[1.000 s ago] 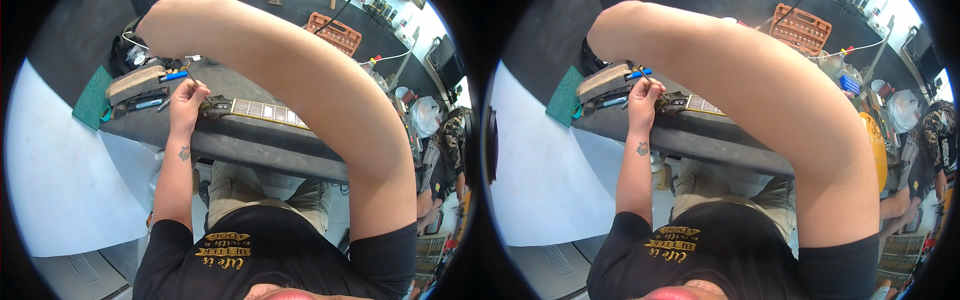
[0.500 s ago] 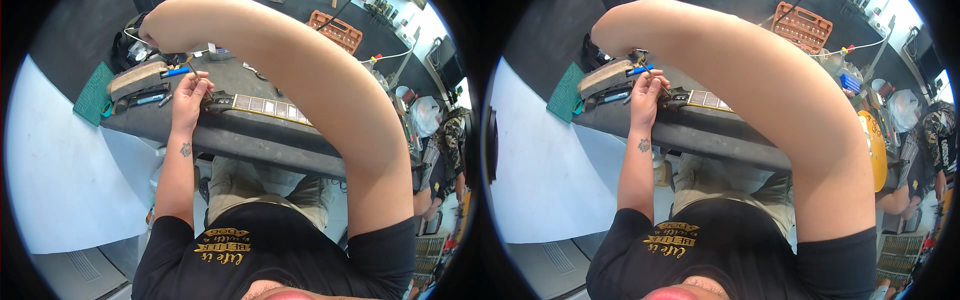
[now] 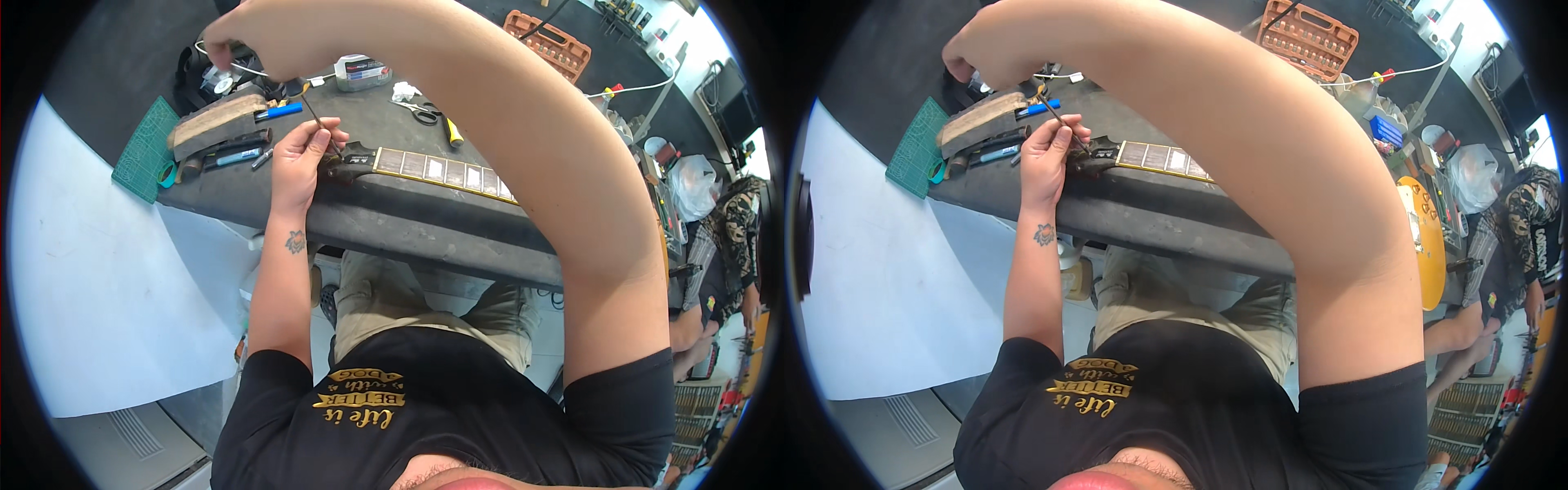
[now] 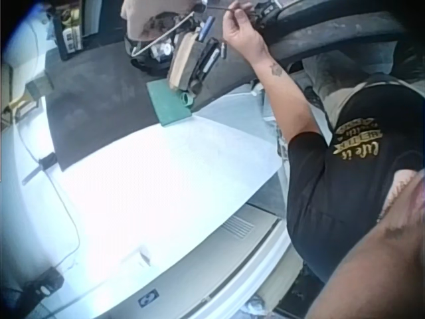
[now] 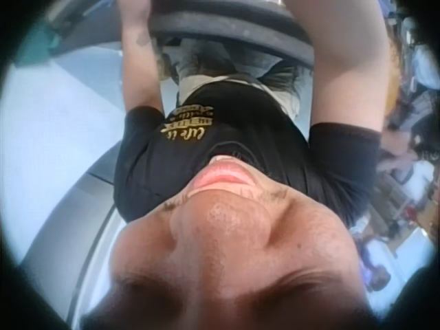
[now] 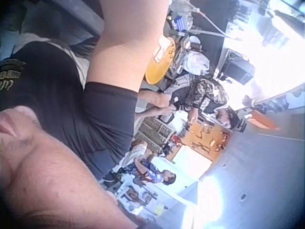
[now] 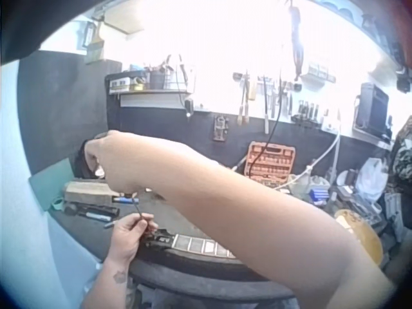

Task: The person unscrews and removes the tuning machine hardware from the headstock of an electric guitar using a wrench and a screwdriver, and then places the small screws and parts into a container.

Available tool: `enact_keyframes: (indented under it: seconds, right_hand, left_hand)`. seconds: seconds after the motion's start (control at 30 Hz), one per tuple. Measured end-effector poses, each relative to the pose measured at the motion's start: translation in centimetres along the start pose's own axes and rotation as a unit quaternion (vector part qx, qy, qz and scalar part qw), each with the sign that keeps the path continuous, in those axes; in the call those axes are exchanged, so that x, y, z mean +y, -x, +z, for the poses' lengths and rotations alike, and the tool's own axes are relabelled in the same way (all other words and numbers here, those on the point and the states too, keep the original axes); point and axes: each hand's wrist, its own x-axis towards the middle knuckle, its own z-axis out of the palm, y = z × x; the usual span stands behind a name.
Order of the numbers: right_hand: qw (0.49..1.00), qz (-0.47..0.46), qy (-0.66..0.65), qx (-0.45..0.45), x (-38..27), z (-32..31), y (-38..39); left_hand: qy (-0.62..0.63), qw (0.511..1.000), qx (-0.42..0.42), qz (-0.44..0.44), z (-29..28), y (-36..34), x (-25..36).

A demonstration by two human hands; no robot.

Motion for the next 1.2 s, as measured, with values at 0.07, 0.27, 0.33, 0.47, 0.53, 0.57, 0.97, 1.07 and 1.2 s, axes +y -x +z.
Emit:
enact_keyframes:
  seconds: [0.07,0.27,0.33,0.47,0.53,0.57,0.97,1.07,1.2]
  right_hand:
    - [0.991,0.12,-0.049,0.038,-2.2,-0.7,1.1]
    - [0.955,0.247,-0.08,0.142,-1.5,0.9,1.7]
    - [0.948,0.254,-0.134,0.14,0.0,1.6,2.3]
    - [0.855,0.244,-0.361,0.28,1.8,8.5,6.5]
    - [0.848,0.273,-0.352,0.288,2.5,12.2,9.1]
    - [0.83,0.287,-0.377,0.295,2.5,13.1,9.8]
    - [0.874,0.214,-0.35,0.259,3.5,6.6,8.1]
    - [0.893,0.212,-0.284,0.277,2.5,3.7,6.0]
    - [0.944,0.234,-0.12,0.199,1.7,-0.2,3.8]
  left_hand:
    - [-0.009,1.0,0.004,-0.006,0.2,-0.3,-0.7]
    - [-0.025,0.996,0.002,0.08,-1.3,-1.1,-2.1]
    - [-0.04,0.991,0.062,0.108,-1.2,-1.2,-2.1]
    - [0.046,0.995,0.058,0.061,2.2,-0.7,-0.5]
    - [0.039,0.999,0.004,0.032,3.3,-0.9,-1.4]
    - [0.002,0.999,-0.017,0.032,3.2,-0.9,-1.7]
    - [-0.115,0.991,-0.061,0.034,2.4,-0.5,-1.9]
    - [-0.109,0.991,-0.078,0.024,2.6,-0.6,-1.9]
    - [-0.108,0.99,-0.064,0.064,3.2,-0.8,-2.3]
